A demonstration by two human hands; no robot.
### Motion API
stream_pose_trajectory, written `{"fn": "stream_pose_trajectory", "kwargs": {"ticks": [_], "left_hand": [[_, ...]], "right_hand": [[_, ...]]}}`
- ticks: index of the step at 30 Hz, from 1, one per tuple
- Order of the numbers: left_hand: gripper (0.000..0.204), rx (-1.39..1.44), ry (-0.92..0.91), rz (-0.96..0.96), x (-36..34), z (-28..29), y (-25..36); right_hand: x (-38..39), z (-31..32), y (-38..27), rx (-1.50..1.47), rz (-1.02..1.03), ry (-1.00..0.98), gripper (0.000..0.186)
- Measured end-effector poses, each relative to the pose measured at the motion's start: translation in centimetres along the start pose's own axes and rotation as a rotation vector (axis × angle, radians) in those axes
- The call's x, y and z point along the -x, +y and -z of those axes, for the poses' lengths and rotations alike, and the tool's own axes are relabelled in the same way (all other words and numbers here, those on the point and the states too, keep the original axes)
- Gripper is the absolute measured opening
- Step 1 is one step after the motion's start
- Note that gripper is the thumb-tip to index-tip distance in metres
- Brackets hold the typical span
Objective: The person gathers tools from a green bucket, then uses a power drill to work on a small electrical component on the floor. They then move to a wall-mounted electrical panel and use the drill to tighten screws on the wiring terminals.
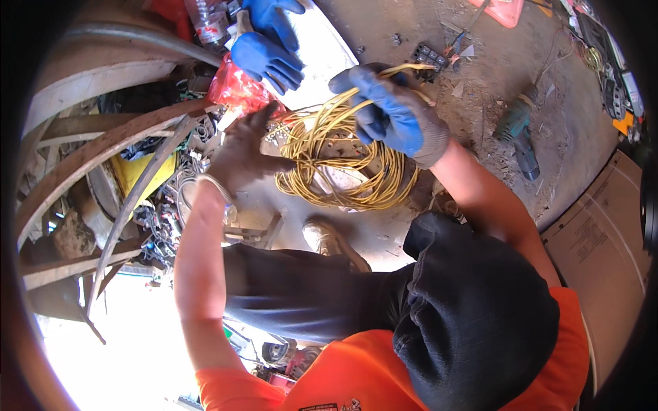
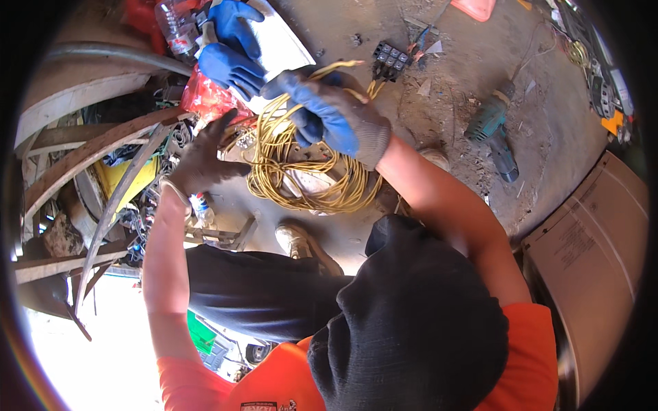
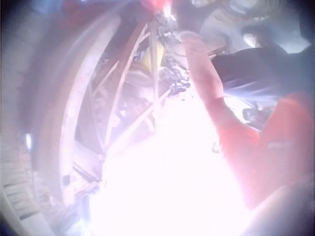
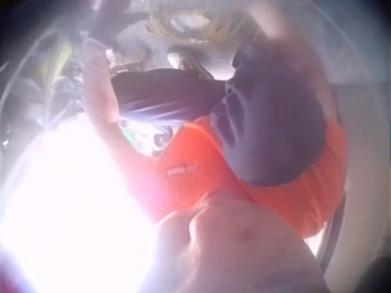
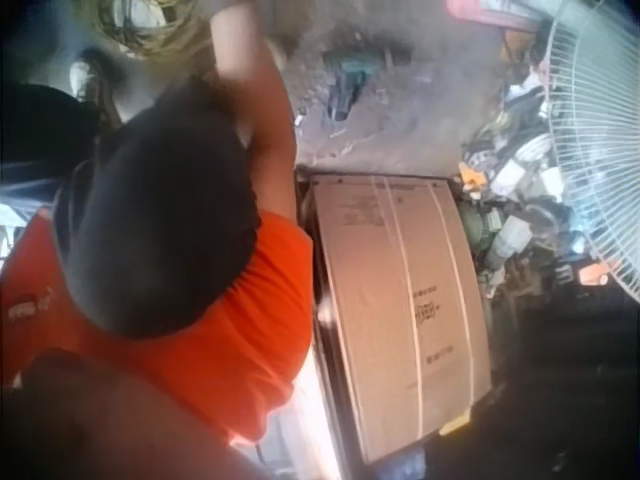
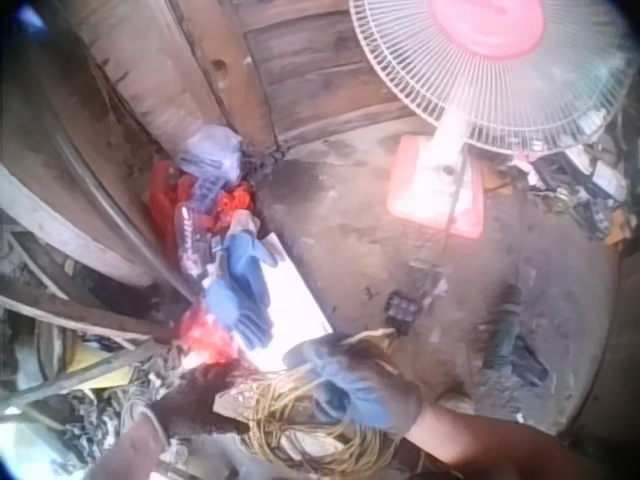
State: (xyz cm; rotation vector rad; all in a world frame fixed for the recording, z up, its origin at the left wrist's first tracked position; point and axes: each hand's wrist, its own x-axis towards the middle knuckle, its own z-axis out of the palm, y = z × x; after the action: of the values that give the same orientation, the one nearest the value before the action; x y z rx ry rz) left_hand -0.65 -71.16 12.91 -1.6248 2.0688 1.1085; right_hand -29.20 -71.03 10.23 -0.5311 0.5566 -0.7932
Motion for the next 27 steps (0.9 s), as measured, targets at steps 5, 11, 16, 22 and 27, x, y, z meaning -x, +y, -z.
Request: {"fn": "stream_pose_trajectory", "kwargs": {"ticks": [5,11,16,22,27], "left_hand": [[0.086,0.033,0.109,0.003,1.0,3.5,-2.8],[0.087,0.633,-0.053,-0.533,1.3,1.0,4.3],[0.029,0.461,-0.144,0.027,0.8,-1.5,8.3],[0.043,-0.102,0.654,-0.245,3.1,-1.4,12.3],[0.081,0.427,0.002,0.318,-0.7,-15.4,11.2]], "right_hand": [[0.8,-0.7,0.2,-0.135,0.054,0.122,0.048],[3.6,-0.9,-0.7,-0.234,0.068,-0.072,0.046],[3.1,-1.5,-1.6,-0.196,0.083,0.062,0.044],[2.8,1.9,-1.5,-0.067,-0.027,0.363,0.040],[3.8,4.0,-1.2,0.125,0.047,0.468,0.036]]}}
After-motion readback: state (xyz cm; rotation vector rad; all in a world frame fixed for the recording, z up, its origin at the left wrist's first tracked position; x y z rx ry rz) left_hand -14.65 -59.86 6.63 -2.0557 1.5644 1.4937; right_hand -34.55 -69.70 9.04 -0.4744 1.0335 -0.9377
